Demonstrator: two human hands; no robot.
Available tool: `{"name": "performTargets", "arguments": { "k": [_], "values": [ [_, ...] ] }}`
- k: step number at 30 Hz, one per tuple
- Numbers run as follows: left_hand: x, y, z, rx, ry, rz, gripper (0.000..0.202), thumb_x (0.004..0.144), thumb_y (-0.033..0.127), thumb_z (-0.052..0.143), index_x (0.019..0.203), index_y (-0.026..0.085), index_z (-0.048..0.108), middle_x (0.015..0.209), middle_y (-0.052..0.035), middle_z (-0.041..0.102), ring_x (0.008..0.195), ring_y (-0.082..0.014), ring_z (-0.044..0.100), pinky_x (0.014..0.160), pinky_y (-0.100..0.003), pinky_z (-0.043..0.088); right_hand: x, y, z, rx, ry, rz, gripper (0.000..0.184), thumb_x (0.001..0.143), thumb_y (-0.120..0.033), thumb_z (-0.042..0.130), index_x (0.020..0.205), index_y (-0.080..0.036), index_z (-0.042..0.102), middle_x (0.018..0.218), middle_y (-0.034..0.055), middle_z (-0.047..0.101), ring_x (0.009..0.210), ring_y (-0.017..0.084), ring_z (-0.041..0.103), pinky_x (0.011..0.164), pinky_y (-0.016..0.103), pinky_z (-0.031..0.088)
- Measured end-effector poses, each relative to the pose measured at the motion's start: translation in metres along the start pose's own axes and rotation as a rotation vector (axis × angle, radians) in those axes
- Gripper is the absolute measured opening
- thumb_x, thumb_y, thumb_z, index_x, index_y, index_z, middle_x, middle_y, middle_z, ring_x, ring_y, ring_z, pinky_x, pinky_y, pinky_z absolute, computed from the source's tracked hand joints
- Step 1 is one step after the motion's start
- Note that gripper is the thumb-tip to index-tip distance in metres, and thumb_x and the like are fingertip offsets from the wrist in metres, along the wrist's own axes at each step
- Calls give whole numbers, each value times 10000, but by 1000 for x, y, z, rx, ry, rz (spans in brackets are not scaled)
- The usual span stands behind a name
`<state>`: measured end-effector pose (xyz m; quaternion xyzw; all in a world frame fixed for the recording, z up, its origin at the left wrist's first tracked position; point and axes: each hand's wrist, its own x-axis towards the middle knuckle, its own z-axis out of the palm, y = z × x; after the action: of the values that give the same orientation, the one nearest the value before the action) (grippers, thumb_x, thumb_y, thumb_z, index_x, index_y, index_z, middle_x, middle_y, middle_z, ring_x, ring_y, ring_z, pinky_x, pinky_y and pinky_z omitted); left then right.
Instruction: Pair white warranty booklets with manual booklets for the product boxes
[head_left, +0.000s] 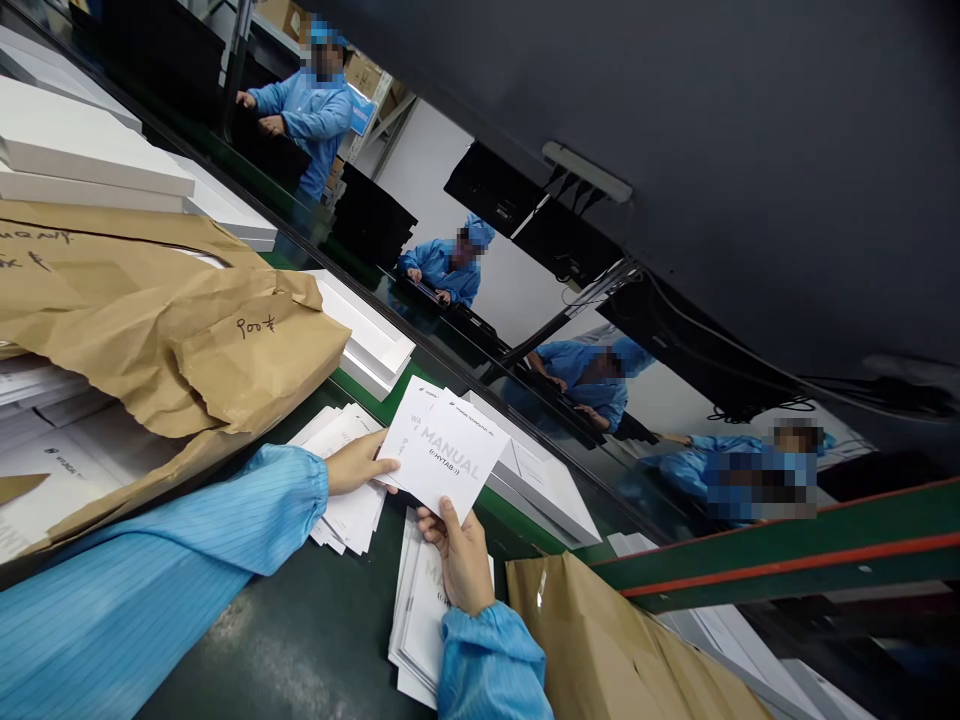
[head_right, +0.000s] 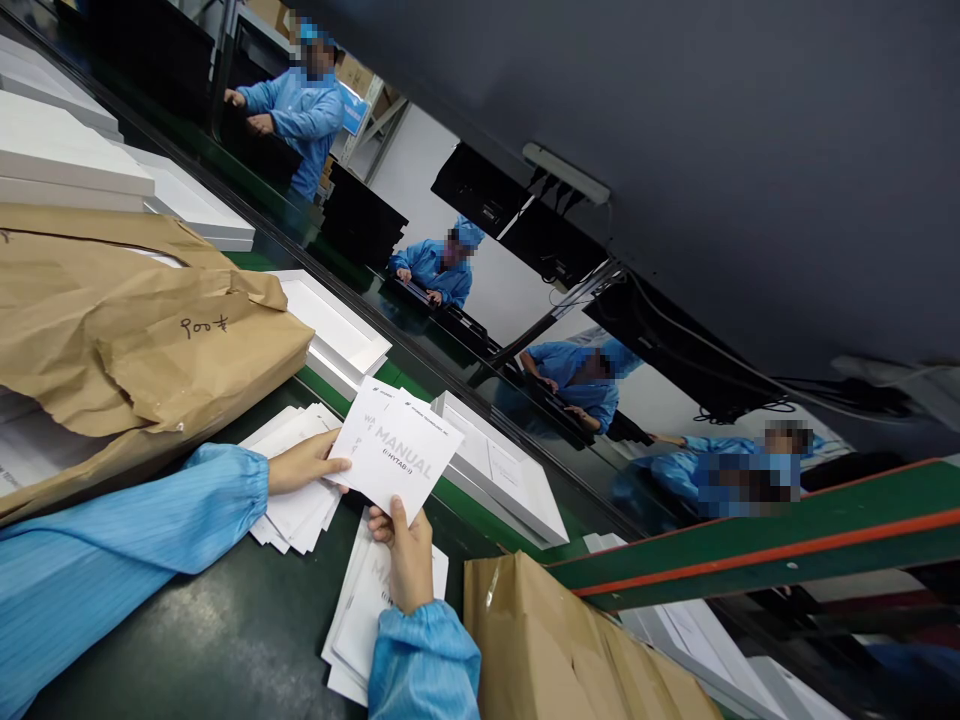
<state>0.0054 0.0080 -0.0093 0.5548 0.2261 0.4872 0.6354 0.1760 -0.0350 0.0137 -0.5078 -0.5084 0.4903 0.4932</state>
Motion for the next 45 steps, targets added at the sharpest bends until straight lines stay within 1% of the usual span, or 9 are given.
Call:
{"name": "performTargets", "arguments": {
  "k": [6, 12, 18, 25, 30, 33, 41, 43, 45],
  "values": [
    [0, 0, 1, -20, 6, 0, 434, 673, 288, 513, 1071, 180, 378, 963, -72, 520, 676, -146, 549, 587, -304, 468, 0, -1, 0, -13, 16, -2, 261, 654, -380, 546, 759, -142, 530, 565, 11, 588, 466, 94, 507, 417, 197, 394],
    [0, -1, 0, -35, 7, -7, 464, 664, 300, 523, 1088, 185, 372, 998, -81, 510, 718, -166, 550, 596, -318, 468, 0, -1, 0, -9, 10, 0, 258, 653, -382, 547, 756, -146, 530, 572, 10, 590, 479, 87, 505, 425, 185, 391],
    [0, -1, 0, -41, -5, 9, 444, 668, 295, 523, 1075, 179, 389, 994, -80, 513, 741, -172, 547, 614, -324, 464, -1, 0, -1, 3, 7, 6, 252, 671, -365, 536, 794, -146, 514, 583, 12, 592, 483, 83, 502, 428, 181, 391],
    [-1, 1, 1, -35, -15, -14, 440, 669, 311, 519, 1070, 176, 396, 968, -77, 525, 654, -147, 558, 621, -335, 456, -1, 0, 0, 13, 8, 6, 253, 675, -357, 534, 819, -152, 503, 592, 10, 590, 484, 81, 502, 421, 174, 389],
    [-1, 4, 2, -48, -10, -6, 448, 653, 322, 535, 1055, 168, 408, 976, -75, 520, 710, -156, 545, 634, -333, 459, 0, -1, 0, 4, 4, 2, 254, 679, -361, 528, 811, -145, 502, 592, 7, 585, 485, 79, 501, 424, 172, 388],
    [-1, 4, 2, -46, -11, -16, 443, 655, 322, 531, 1051, 168, 408, 974, -70, 519, 688, -146, 545, 631, -330, 459, -1, -1, 1, 1, 0, 2, 256, 688, -360, 517, 823, -143, 493, 593, 5, 585, 488, 77, 502, 431, 169, 390],
    [-1, 4, 3, 19, 3, -13, 397, 667, 316, 507, 1014, 154, 401, 903, -64, 542, 651, -141, 551, 570, -280, 452, 1, 2, -1, 59, 5, -14, 235, 663, -309, 551, 818, -147, 482, 623, -1, 585, 483, 72, 504, 406, 160, 377],
    [-4, 5, 4, 51, 8, -36, 404, 676, 318, 492, 1027, 153, 380, 810, -47, 568, 586, -126, 550, 513, -244, 436, 1, 4, -1, 88, 13, -28, 238, 652, -284, 561, 829, -148, 479, 623, -8, 578, 484, 72, 506, 400, 159, 374],
    [-6, 5, 5, 119, 13, -73, 398, 695, 330, 460, 1035, 151, 359, 658, -17, 580, 494, -113, 535, 434, -203, 392, 0, 4, -1, 110, 17, -40, 238, 657, -271, 552, 844, -146, 474, 608, -13, 570, 482, 73, 508, 400, 159, 373]
  ]
}}
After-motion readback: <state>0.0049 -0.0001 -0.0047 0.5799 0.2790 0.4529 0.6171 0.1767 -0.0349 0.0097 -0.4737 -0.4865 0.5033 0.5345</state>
